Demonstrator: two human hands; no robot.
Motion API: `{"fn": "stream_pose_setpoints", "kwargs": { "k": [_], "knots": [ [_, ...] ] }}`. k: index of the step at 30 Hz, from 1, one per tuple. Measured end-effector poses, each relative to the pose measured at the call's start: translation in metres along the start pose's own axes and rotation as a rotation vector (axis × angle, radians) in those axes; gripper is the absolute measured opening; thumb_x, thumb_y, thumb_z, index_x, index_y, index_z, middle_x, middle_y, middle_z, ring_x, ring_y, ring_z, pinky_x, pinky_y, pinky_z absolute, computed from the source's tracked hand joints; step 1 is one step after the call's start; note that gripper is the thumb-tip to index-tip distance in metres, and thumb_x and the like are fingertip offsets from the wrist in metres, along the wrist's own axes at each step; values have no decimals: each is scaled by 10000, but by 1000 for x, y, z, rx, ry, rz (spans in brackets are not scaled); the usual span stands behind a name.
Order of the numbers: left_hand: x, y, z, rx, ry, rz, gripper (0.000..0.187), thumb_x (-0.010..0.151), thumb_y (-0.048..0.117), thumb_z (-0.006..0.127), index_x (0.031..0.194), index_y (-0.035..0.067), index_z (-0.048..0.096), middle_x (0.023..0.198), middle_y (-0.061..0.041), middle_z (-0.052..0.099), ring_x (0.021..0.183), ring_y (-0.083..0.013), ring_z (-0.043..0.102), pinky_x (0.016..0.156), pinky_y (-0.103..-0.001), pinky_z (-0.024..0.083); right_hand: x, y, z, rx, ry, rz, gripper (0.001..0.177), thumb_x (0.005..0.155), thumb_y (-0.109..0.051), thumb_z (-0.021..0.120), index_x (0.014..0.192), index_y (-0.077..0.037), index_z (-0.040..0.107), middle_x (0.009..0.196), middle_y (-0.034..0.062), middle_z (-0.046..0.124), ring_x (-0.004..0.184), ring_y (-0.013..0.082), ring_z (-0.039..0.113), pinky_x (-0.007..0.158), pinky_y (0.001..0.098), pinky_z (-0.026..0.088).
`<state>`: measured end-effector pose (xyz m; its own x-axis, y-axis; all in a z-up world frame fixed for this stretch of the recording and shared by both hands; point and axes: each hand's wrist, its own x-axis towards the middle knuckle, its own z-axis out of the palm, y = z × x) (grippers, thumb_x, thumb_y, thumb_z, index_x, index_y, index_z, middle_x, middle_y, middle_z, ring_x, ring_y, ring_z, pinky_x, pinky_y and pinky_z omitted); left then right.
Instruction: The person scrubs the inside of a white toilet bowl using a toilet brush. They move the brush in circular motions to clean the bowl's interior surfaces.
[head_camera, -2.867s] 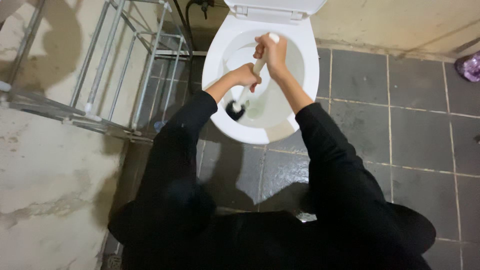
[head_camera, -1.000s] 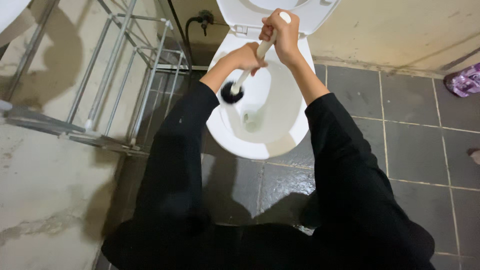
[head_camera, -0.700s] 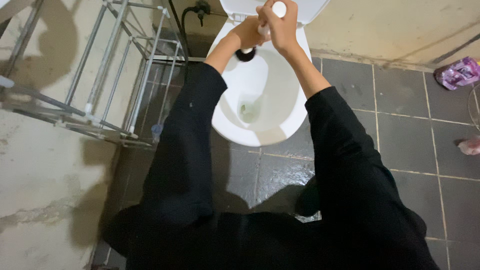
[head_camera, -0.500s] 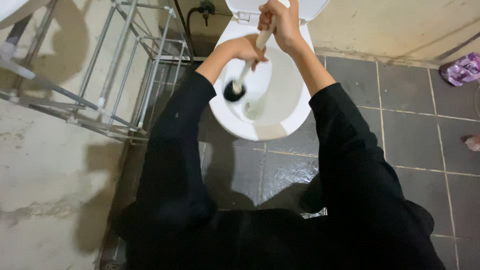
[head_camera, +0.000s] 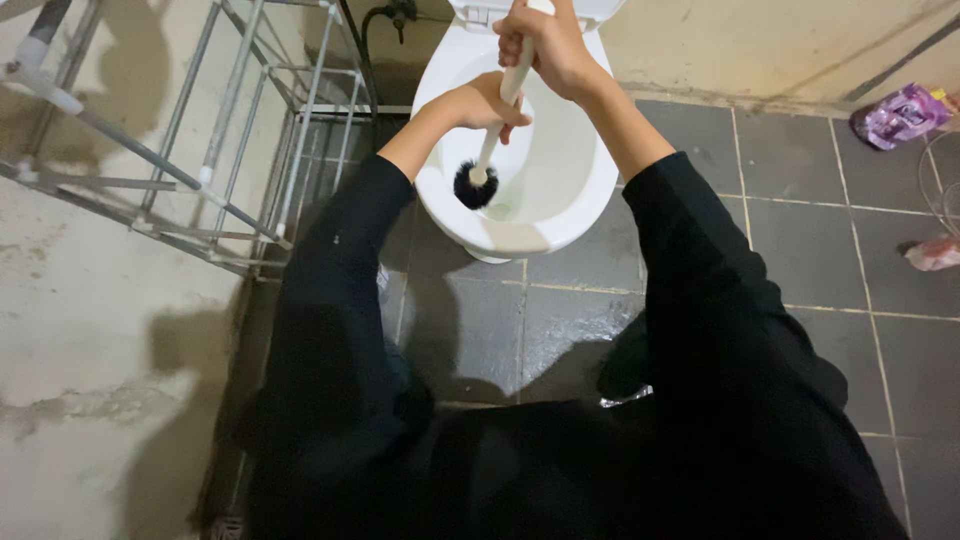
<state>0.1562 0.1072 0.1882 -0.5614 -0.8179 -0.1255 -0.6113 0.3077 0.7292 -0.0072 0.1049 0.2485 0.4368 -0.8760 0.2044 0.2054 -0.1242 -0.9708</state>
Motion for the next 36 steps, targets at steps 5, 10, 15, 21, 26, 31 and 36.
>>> {"fn": "stream_pose_setpoints", "kwargs": {
  "k": [5,10,15,21,26,31,36],
  "knots": [
    [26,-9,-17,180,77,-53,303,969,284,692,869,0,718,766,-73,740,756,-204,719,827,-367,540,10,13,-9,-81,-36,-234,169,930,-28,624,776,-4,559,731,86,611,704,175,600,759,336,544],
    [98,-48,-8,190,379,188,255,959,177,626,1095,-37,599,817,-168,709,755,-292,693,675,-416,556,14,21,-35,-453,-23,-363,156,913,-87,630,798,10,589,760,73,637,725,138,621,699,309,527],
    [179,-74,47,2,556,330,167,905,76,578,1011,-53,581,777,-214,687,717,-341,686,659,-435,542,5,25,-76,-720,-14,-503,207,976,-118,701,848,27,627,802,76,666,779,145,598,745,313,521],
    [199,-17,95,-6,466,511,109,872,87,588,811,-3,575,726,-164,675,723,-326,665,676,-434,515,-22,-1,-126,-525,110,-224,213,929,-114,661,779,23,594,684,71,628,620,126,602,579,301,522],
    [172,40,89,-267,-93,184,334,935,264,669,768,-3,556,663,-106,650,633,-233,708,674,-391,568,-21,-17,-158,-182,226,-100,189,865,-33,641,689,11,589,592,72,575,513,152,585,535,326,514],
    [208,46,70,81,386,416,213,974,204,604,921,10,672,824,-166,726,800,-339,700,757,-441,532,-32,-19,-167,-385,195,-449,253,959,-20,661,732,6,552,691,77,631,646,143,617,698,305,550],
    [222,65,66,164,451,393,213,943,202,638,920,-4,686,880,-216,717,825,-417,670,732,-485,524,-47,-30,-178,-475,223,-569,247,974,-37,695,757,9,587,737,75,638,693,149,621,659,297,497]
  ]
}}
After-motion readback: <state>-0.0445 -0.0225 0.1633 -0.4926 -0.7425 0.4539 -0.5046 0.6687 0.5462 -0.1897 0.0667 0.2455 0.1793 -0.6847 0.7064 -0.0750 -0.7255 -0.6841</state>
